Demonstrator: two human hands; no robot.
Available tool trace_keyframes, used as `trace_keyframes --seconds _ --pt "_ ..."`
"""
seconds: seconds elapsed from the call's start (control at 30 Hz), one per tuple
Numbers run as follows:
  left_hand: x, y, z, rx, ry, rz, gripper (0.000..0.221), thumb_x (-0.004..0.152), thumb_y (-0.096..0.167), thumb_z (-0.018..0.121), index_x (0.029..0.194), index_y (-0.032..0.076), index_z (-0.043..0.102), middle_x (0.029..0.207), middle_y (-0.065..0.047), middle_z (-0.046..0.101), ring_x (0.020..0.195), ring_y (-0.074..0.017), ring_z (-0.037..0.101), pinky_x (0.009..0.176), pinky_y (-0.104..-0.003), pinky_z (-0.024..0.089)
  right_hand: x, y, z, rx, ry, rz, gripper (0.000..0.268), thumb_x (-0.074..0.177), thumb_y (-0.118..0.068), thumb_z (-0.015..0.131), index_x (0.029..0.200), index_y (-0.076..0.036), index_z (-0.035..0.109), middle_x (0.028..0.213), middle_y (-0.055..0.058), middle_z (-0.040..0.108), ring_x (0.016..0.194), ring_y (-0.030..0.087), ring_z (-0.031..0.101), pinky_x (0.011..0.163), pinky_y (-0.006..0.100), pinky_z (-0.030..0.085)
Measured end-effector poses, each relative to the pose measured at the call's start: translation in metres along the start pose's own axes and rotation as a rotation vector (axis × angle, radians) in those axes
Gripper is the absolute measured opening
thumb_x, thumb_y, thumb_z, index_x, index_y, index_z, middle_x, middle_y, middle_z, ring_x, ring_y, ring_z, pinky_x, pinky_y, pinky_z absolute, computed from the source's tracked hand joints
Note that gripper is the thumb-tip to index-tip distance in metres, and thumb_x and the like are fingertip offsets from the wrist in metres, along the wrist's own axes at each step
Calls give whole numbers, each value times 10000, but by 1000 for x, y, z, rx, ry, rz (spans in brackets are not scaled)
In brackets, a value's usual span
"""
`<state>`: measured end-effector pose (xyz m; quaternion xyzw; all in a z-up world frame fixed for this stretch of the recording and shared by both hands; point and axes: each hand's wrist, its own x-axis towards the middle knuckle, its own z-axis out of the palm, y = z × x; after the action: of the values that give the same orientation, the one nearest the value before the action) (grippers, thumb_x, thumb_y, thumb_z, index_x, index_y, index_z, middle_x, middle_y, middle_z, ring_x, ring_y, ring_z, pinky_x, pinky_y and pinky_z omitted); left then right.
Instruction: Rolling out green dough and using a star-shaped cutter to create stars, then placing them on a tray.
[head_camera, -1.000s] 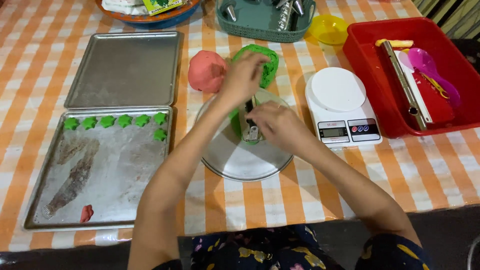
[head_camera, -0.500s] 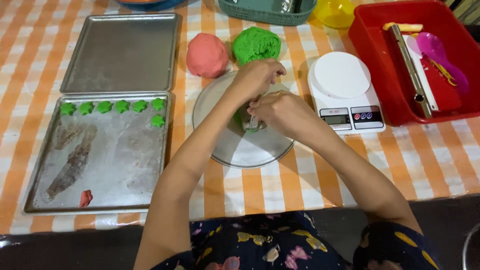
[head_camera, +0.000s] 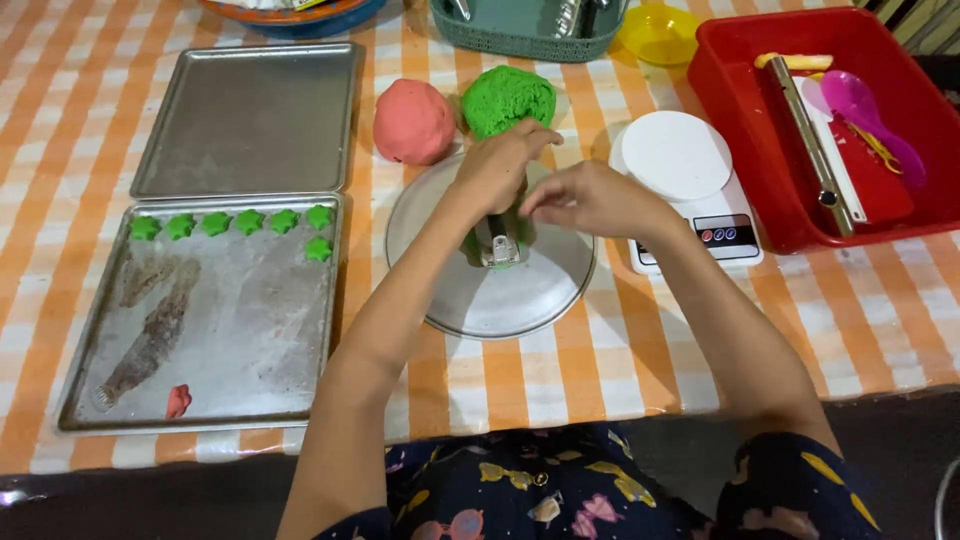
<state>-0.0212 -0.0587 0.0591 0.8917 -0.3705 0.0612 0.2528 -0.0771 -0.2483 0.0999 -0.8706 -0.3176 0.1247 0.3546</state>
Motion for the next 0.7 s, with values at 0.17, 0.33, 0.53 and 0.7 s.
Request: trace_keyframes --seconds 0.17,0.33,0.53,0.7 --pt "0 8 -1 -22 20 -25 737 774 -217 502 1448 81 526 1369 -176 528 1161 -421 636 823 -482 566 18 16 20 -247 -110 169 852 748 -473 837 1406 -33 520 1400 229 560 1298 385 549 1075 512 449" --pt "-4 14 -5 -78 -4 -12 769 771 -232 493 1489 45 489 1440 -194 482 1261 -455 563 896 -494 552 15 30 35 94 -109 156 1162 716 -366 931 1593 -27 247 1599 221 333 1488 386 287 1230 517 209" --pt "-3 11 -1 -95 23 -15 787 765 -252 473 1489 57 489 1412 -212 512 1246 -455 578 889 -495 563 20 69 52 61 60 -43 807 772 -157 812 1468 -75 412 1360 168 544 1365 362 456 1174 512 328" --pt "-2 6 1 -88 38 4 777 784 -240 461 1494 75 485 1389 -207 525 1161 -476 614 730 -466 567 34 81 50 -111 225 -9 289 833 -145 749 1083 -9 693 984 227 730 994 405 697 865 477 516"
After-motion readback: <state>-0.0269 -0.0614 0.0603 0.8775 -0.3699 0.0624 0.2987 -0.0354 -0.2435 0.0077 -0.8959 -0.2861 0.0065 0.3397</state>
